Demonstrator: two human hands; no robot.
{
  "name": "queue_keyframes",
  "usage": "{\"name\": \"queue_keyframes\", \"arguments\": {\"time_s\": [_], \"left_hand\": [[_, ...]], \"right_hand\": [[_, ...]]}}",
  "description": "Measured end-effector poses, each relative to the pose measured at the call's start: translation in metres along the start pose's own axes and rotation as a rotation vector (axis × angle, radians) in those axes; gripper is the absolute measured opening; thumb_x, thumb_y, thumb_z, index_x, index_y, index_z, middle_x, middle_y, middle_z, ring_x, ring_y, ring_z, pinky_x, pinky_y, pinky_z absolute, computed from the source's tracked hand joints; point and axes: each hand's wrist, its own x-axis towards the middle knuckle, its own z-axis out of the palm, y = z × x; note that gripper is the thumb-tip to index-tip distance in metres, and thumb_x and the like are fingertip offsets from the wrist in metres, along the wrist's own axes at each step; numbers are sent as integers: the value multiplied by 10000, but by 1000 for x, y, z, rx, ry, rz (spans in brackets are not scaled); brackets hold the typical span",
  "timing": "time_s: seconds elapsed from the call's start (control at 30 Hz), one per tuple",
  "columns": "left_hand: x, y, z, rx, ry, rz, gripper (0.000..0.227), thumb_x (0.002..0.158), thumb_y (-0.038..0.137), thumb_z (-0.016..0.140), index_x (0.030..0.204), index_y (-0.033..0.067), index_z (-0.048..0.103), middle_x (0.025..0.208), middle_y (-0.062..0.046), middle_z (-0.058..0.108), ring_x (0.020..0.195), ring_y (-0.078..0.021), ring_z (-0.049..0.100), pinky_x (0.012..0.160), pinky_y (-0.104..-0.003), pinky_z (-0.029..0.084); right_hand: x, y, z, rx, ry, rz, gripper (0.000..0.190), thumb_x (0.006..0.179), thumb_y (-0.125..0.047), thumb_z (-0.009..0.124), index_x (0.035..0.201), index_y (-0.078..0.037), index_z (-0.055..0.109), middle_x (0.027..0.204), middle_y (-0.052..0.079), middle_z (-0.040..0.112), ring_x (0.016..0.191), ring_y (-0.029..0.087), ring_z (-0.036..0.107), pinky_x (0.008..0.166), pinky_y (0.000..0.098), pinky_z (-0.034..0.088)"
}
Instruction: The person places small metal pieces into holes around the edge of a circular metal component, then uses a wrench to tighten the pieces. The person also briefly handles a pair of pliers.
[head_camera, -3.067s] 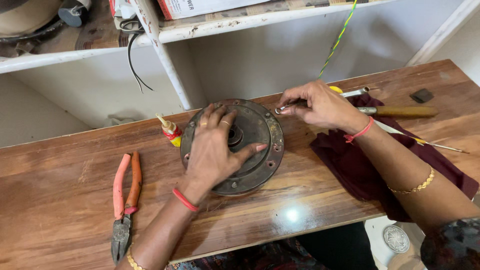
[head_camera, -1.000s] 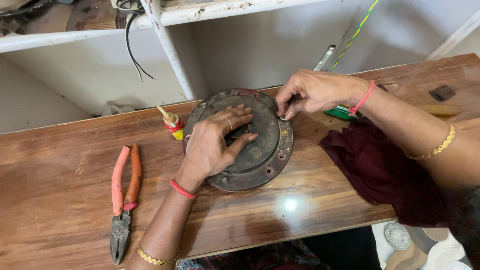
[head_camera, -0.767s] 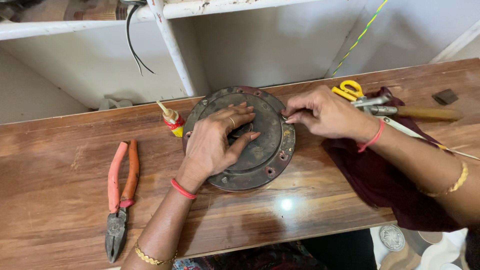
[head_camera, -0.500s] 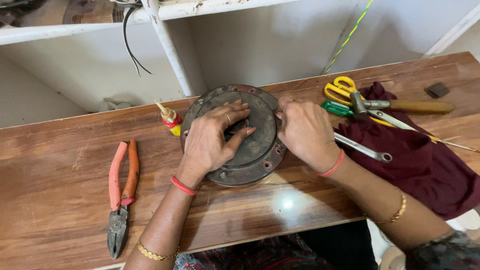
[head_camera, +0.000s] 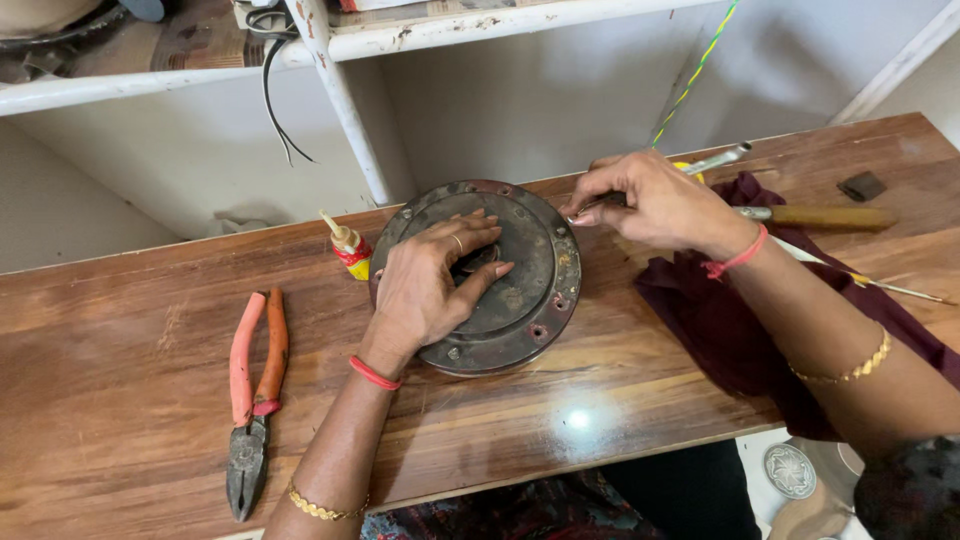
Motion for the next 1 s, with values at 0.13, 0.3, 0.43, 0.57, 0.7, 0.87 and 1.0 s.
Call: {"name": "queue_keyframes", "arguments": {"time_s": [0.13,0.3,0.43,0.57,0.7,0.87,1.0], "left_hand": [[0,-1,-1,-29,-4,-9,386,831,276,824,1122,29,763,1229,-160,733,1182,-299,691,1002,-400,543],[-1,-2,2,12,11,9,399,819,271,838,1129,31,765,1204,-166,739,1225,-311,669,1007,-418,528],[-1,-4,2,-1,20,28,391,830,259,837,1135,27,760,1194,-161,744,1251,-308,666,1039,-423,521],[0,-4,1,-12,15,28,374,833,247,829,1127,27,759,1211,-165,738,1237,-307,674,1027,-416,530],[-1,0,2,25,21,-4,371,820,253,831,1111,31,765,1212,-169,734,1190,-307,685,995,-413,537],[0,1,4,31,16,0,361,828,254,824,1108,34,764,1215,-159,739,1188,-305,690,984,-407,544],[-1,-2,4,32,45,35,363,838,249,825,1120,29,763,1227,-163,731,1205,-311,682,1003,-414,539]], "right_hand": [[19,14,4,121,-172,-44,177,807,-37,771,982,-58,786,961,52,772,887,163,759,768,296,600],[35,20,1,82,-341,-42,159,808,-54,774,965,-67,788,919,34,767,842,146,746,728,294,578],[50,18,-2,19,-446,-116,131,783,-80,816,906,-53,780,855,38,729,762,150,694,654,317,541],[48,21,1,41,-412,-98,128,755,-80,847,841,-33,765,830,50,697,750,141,671,644,328,517],[40,30,10,208,-302,-32,166,747,-53,836,793,-2,685,850,31,715,764,101,685,662,302,549],[29,33,21,265,-229,31,151,779,-29,830,789,16,687,768,86,666,690,138,586,608,345,479],[9,14,39,85,95,73,147,778,-34,811,802,20,677,730,103,702,680,202,674,630,360,514]]}}
